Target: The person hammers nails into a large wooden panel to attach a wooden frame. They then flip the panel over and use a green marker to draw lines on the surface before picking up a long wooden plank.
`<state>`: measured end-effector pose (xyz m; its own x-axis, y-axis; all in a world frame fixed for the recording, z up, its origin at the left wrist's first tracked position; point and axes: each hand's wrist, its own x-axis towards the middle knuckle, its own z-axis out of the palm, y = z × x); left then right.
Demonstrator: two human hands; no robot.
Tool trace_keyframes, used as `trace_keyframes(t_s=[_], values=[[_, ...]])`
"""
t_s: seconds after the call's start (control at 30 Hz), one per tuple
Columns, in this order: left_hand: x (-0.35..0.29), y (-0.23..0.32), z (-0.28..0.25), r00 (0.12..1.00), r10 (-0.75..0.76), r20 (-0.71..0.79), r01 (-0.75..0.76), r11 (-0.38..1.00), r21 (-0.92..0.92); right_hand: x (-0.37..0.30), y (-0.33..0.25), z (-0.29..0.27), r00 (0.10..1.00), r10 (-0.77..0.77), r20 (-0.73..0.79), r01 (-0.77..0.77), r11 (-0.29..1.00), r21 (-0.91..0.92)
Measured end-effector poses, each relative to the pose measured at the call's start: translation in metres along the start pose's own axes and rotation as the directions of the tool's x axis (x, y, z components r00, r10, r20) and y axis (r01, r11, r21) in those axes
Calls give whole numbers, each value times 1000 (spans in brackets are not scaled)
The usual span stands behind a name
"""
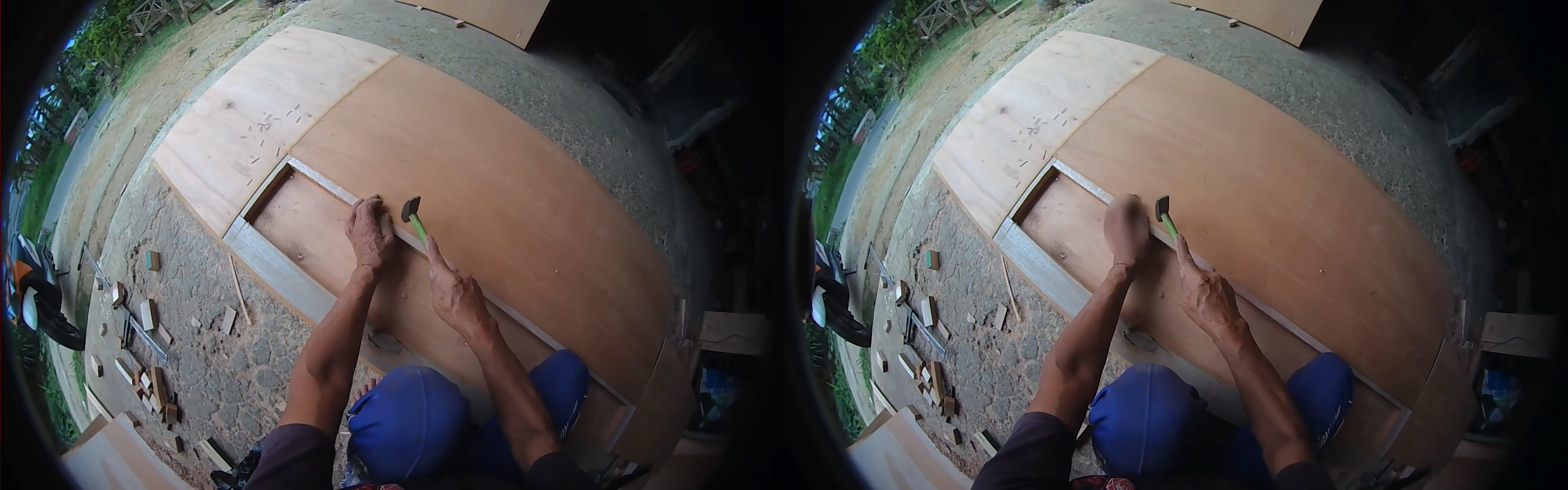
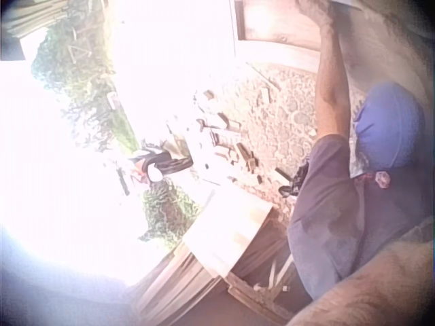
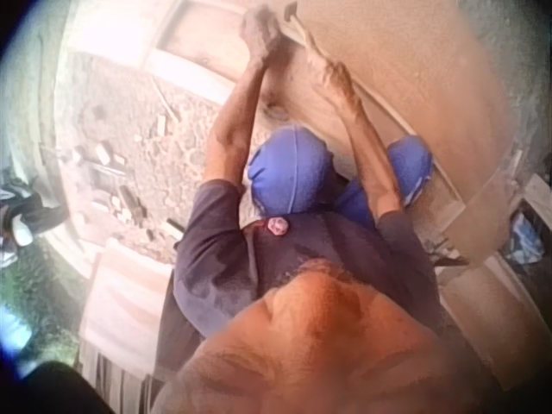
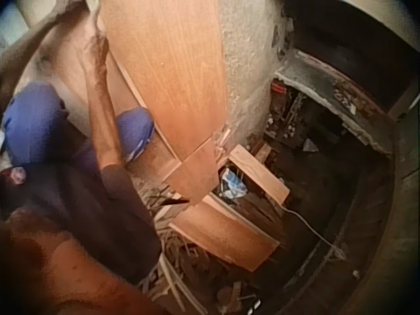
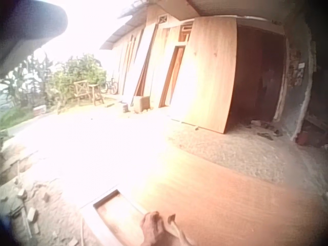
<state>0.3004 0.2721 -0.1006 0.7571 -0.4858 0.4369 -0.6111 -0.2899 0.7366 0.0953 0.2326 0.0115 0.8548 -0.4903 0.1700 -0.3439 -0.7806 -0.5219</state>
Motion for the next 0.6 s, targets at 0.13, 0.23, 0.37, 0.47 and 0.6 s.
trace_keyframes(t_s=[0.13, 0.23, 0.37, 0.47, 0.6], values=[[9, 4, 2, 999, -6, -33, 6, 1000, 6, 6, 1, 6, 995, -41, -95, 40, 999, -11], [10, 0, -7, 1000, 4, -11, -4, 1000, 9, 4, 19, 13, 973, 137, 189, -138, 990, -5], [35, -6, -41, 994, -16, 111, 9, 998, 67, 21, 31, -11, 925, 361, 117, -371, 926, 77], [72, -35, -76, 989, -98, -106, 116, 977, 178, 17, 84, 3, 938, 322, -128, -290, 932, 219], [114, -132, -154, 821, -367, -438, 393, 919, -32, 21, 80, 21, 893, 450, -17, -391, 792, 469]])
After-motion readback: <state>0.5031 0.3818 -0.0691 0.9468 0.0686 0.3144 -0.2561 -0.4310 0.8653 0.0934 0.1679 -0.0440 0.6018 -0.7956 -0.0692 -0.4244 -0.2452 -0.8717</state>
